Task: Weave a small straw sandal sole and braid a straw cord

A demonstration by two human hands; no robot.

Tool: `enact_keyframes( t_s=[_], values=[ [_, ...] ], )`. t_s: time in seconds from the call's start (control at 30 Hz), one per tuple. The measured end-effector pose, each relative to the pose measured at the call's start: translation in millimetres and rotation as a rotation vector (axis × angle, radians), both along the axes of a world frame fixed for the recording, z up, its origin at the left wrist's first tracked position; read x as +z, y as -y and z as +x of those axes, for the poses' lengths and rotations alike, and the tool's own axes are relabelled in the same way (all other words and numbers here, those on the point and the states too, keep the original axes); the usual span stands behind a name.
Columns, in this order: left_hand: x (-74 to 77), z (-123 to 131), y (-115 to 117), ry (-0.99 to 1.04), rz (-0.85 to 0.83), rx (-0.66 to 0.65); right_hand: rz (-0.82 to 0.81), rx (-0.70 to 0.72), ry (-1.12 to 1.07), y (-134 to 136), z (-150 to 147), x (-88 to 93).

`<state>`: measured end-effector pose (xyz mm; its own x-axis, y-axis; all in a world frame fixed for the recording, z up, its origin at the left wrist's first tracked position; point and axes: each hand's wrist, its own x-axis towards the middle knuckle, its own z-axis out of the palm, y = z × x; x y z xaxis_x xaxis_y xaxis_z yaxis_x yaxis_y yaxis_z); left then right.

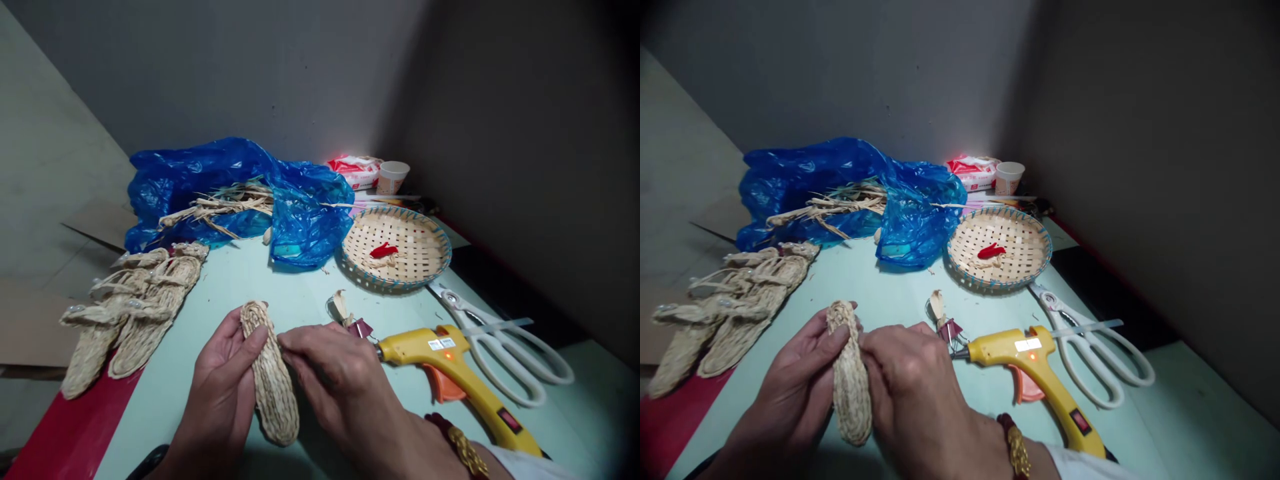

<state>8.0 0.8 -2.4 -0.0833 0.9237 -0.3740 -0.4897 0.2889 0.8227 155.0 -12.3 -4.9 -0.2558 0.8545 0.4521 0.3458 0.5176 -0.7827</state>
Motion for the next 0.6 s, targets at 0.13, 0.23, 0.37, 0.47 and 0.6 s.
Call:
enact_keyframes(
  t_s=[0.13,0.23,0.37,0.47,0.6],
  values=[
    [-3.8,-2.0,0.6,-0.015,-0.009,-0.005,0.082,0.002,0.005,-1.3,-2.7,-4.0],
    [-4.2,-1.3,1.2,-0.03,-0.016,0.012,0.115,-0.016,0.035,-1.9,-4.2,-5.5],
    [-4.0,-0.7,1.7,-0.065,-0.056,0.029,0.109,-0.012,0.109,-0.4,-6.5,-8.7],
    [-4.7,-0.8,1.9,-0.074,-0.074,0.042,0.114,-0.02,0.148,0.6,-8.1,-11.0],
    [0.7,3.5,1.6,-0.061,-0.065,0.018,0.086,0.006,0.143,2.0,-6.7,-9.3]
  ],
)
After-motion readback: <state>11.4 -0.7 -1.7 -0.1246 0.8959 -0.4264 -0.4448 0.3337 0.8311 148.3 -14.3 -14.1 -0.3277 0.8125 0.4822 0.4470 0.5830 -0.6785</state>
